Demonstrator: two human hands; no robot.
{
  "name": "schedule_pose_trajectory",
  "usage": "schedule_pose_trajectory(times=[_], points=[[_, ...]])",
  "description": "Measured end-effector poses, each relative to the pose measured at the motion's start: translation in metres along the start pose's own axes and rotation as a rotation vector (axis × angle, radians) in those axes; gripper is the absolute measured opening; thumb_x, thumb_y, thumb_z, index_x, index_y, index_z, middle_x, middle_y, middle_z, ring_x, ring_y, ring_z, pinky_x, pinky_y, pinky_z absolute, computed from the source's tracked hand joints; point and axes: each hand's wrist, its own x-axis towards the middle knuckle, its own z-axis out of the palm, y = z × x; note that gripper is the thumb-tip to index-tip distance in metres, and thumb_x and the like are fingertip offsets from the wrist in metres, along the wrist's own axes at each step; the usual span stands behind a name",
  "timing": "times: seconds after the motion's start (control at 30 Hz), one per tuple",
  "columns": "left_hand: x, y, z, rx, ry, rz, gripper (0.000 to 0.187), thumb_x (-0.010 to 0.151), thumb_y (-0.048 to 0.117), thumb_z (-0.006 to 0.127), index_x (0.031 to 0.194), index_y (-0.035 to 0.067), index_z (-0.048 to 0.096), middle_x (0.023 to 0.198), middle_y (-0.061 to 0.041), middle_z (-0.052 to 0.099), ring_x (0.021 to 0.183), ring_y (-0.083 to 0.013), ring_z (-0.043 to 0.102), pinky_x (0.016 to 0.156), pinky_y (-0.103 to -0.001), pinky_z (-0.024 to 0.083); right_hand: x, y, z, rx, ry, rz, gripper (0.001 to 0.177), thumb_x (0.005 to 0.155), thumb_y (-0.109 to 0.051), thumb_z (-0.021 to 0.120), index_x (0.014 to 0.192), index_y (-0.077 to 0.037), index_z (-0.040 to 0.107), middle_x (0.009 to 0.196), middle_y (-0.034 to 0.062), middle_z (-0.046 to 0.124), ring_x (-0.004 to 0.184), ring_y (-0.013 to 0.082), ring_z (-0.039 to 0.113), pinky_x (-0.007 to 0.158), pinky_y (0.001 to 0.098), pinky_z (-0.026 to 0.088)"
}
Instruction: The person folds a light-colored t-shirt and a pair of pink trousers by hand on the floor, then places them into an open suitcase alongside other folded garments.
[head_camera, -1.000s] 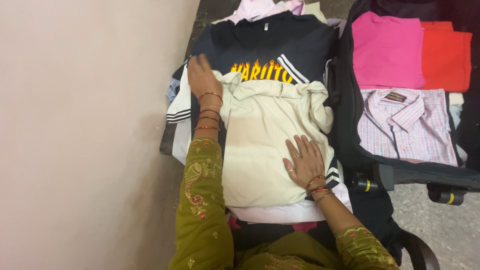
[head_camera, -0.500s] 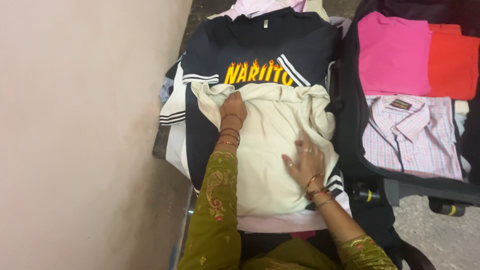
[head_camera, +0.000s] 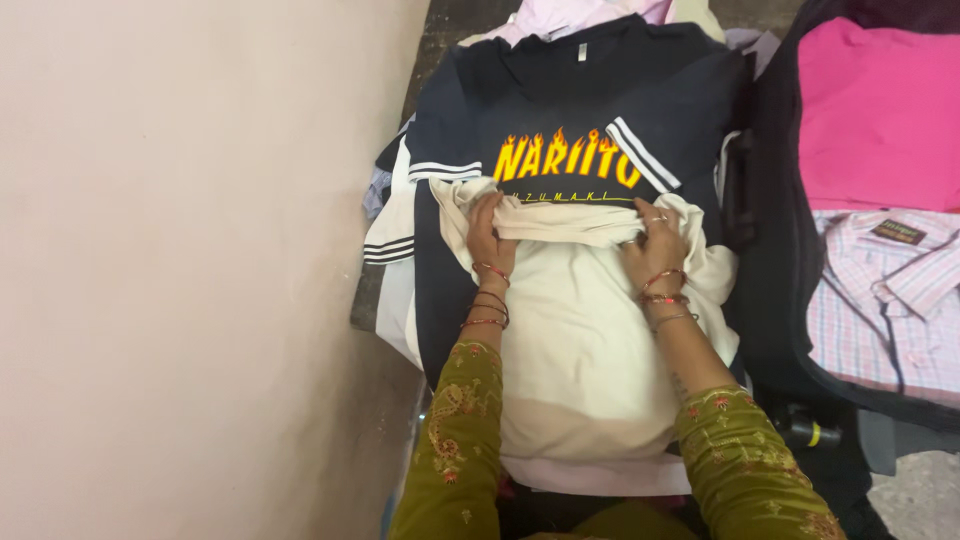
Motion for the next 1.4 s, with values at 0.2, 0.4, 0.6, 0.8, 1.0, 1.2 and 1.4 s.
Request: schedule_pose_trajectory(times=[0.2, 0.4, 0.6, 0.8, 1.0, 1.2, 1.4], points=[[0.000, -0.012, 0.006, -0.194, 0.015, -0.180, 0.043, 0.081, 0.004, 0.062, 0.124, 0.003, 0.066, 0.125, -0.017, 0.065, 0.117, -0.0357, 0.064, 0.098, -0.042, 0.052, 0.000, 0.031, 0.006, 0.295, 0.118, -0.190, 0.060, 0.076, 0.010, 0.060, 0.132, -0.008, 0.074, 0.113, 0.0109, 0.061, 0.101, 0.0246, 0.062, 0.080, 0.0303, 0.051], [0.057, -0.018, 0.026, 0.005, -0.069, -0.026, 0.033, 0.072, 0.000, 0.063, 0.102, 0.007, 0.075, 0.107, -0.013, 0.073, 0.109, -0.0335, 0.068, 0.100, -0.039, 0.051, 0.049, 0.027, -0.003, 0.433, 0.345, -0.025, 0.028, 0.094, 0.005, 0.055, 0.120, 0.001, 0.065, 0.112, 0.0089, 0.069, 0.101, 0.0179, 0.070, 0.091, 0.0302, 0.056], [0.131, 0.015, 0.042, 0.026, -0.240, 0.250, 0.088, 0.100, 0.031, 0.071, 0.163, -0.001, 0.018, 0.170, -0.028, 0.010, 0.158, -0.0466, 0.020, 0.129, -0.047, 0.027, 0.116, -0.020, -0.029, 0.271, 0.339, -0.092, 0.034, 0.096, -0.003, 0.071, 0.126, 0.000, 0.054, 0.108, 0.0116, 0.066, 0.094, 0.0231, 0.070, 0.086, 0.0328, 0.057], [0.073, 0.013, 0.044, 0.594, -0.784, 0.004, 0.101, 0.091, 0.054, 0.069, 0.157, 0.002, 0.012, 0.162, -0.024, 0.005, 0.152, -0.0431, 0.013, 0.121, -0.050, 0.015, 0.120, 0.015, -0.001, -0.270, -0.081, -0.299, 0.083, 0.078, -0.016, 0.089, 0.140, 0.012, 0.043, 0.140, 0.0345, 0.047, 0.136, 0.0500, 0.044, 0.113, 0.0515, 0.035], [0.054, -0.005, 0.056, 0.577, -0.533, -0.071, 0.096, 0.094, 0.048, 0.069, 0.158, -0.002, 0.018, 0.170, -0.026, 0.010, 0.143, -0.0394, 0.039, 0.119, -0.045, 0.033, 0.091, 0.020, 0.011, -0.108, -0.065, -0.201, 0.079, 0.090, -0.010, 0.076, 0.156, 0.006, 0.035, 0.154, 0.0285, 0.044, 0.146, 0.0436, 0.042, 0.124, 0.0409, 0.035], [0.099, -0.025, 0.061, 0.558, -0.405, -0.284, 0.096, 0.085, 0.031, 0.077, 0.161, 0.001, 0.026, 0.156, -0.021, 0.038, 0.127, -0.0377, 0.055, 0.103, -0.040, 0.049, 0.093, 0.010, 0.006, -0.083, -0.055, -0.181, 0.086, 0.088, -0.009, 0.079, 0.156, 0.010, 0.030, 0.148, 0.0301, 0.046, 0.135, 0.0439, 0.050, 0.116, 0.0396, 0.040], [0.095, -0.027, 0.055, 0.497, -0.456, -0.490, 0.037, 0.088, 0.037, 0.073, 0.116, 0.014, 0.064, 0.120, -0.008, 0.073, 0.112, -0.0312, 0.068, 0.094, -0.044, 0.053, 0.114, -0.002, 0.003, 0.150, 0.019, 0.183, 0.098, 0.080, -0.014, 0.082, 0.159, 0.002, 0.027, 0.137, 0.0194, 0.056, 0.121, 0.0273, 0.065, 0.106, 0.0322, 0.054]])
